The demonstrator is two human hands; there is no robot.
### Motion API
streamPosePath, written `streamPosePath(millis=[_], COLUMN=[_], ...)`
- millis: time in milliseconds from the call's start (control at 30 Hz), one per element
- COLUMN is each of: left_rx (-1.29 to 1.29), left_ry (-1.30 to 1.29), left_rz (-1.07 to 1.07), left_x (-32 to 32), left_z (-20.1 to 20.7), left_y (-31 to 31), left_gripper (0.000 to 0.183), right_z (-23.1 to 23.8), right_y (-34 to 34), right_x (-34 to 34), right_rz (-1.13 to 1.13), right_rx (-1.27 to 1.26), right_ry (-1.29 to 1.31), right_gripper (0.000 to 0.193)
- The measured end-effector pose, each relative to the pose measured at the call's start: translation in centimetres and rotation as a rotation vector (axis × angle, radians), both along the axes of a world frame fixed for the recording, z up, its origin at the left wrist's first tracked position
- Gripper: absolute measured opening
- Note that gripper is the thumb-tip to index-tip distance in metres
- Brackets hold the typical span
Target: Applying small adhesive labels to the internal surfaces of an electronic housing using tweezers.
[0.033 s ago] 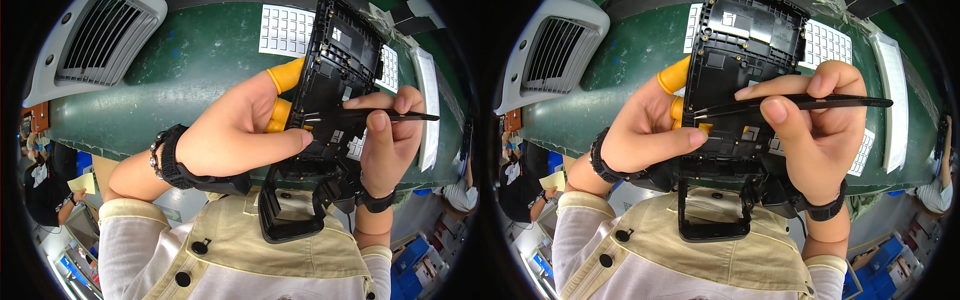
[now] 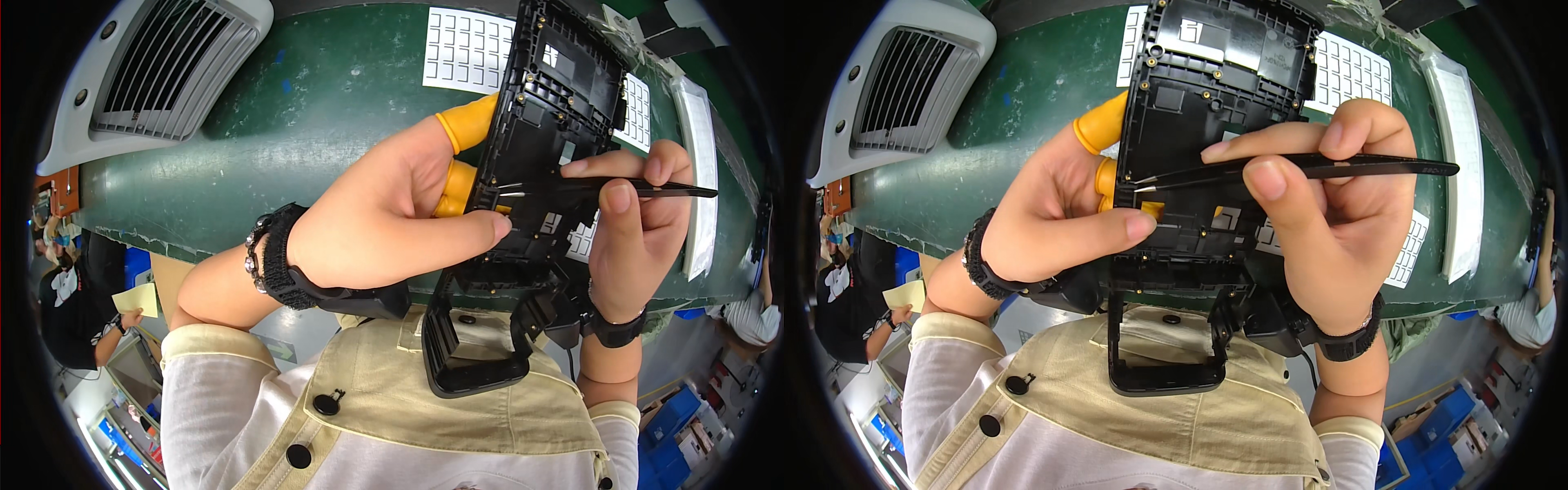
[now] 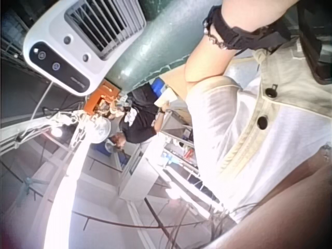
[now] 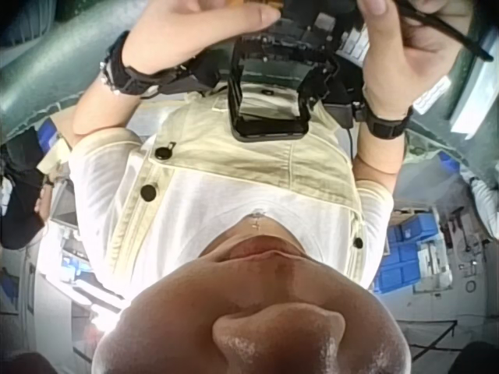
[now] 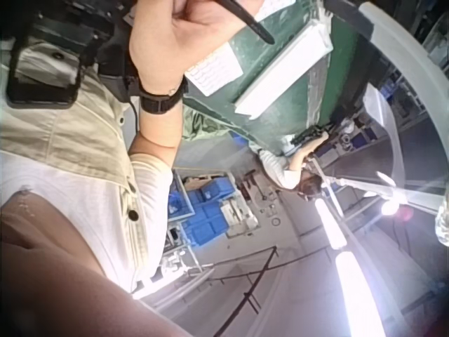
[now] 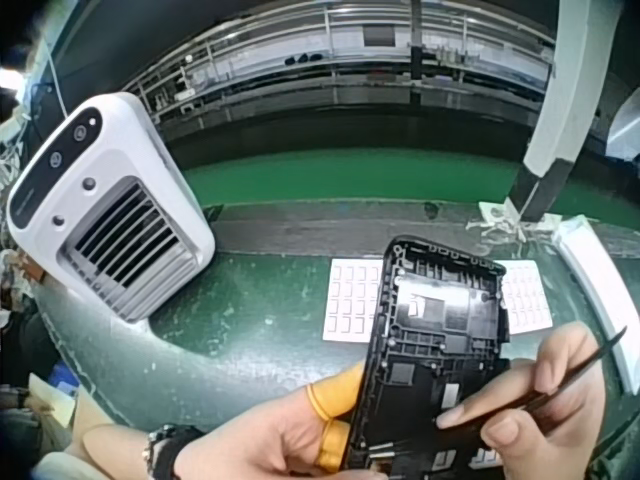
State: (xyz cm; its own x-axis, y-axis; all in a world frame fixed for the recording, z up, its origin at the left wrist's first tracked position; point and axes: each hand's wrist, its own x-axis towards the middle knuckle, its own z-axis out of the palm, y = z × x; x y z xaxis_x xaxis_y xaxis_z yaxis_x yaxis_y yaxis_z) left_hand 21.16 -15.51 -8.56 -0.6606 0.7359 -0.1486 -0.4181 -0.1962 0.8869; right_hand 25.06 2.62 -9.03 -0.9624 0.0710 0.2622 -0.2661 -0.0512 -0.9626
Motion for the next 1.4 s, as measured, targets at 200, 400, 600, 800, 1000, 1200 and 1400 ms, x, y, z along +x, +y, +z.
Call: streamPosePath(millis=[200,400,600,800,1000,1200,1400], left_rx=[0.022,0.032,0.023,0.044,0.007,0.002,-0.004], left_ry=[-0.022,-0.011,-0.023,-0.035,-0.014,-0.020,-0.016], left_rz=[0.010,-0.005,0.022,0.005,0.004,0.002,0.016], left_x=[0.11,0.08,0.11,0.13,0.12,0.05,0.41], left_z=[0.03,-0.11,0.09,0.13,-0.06,0.00,-0.03], left_y=[0.24,0.01,0.17,0.09,0.08,-0.01,0.12], left_gripper=[0.061,0.061,0.061,0.061,0.061,0.060,0.060], right_z=[0.09,0.09,0.25,0.17,0.23,0.11,0.05], right_y=[-0.03,-0.18,0.01,0.01,-0.05,0.10,-0.01], right_x=[0.12,-0.04,-0.07,0.08,0.07,-0.04,0.22], right_rz=[0.002,0.003,0.043,-0.004,-0.016,-0.012,-0.010], right_rx=[-0.001,-0.013,-0.028,-0.008,-0.016,0.008,0.004], right_ry=[-0.021,-0.027,-0.029,-0.050,-0.078,-0.070,-0.056], right_gripper=[0.025,0.025,0.026,0.023,0.022,0.022,0.023])
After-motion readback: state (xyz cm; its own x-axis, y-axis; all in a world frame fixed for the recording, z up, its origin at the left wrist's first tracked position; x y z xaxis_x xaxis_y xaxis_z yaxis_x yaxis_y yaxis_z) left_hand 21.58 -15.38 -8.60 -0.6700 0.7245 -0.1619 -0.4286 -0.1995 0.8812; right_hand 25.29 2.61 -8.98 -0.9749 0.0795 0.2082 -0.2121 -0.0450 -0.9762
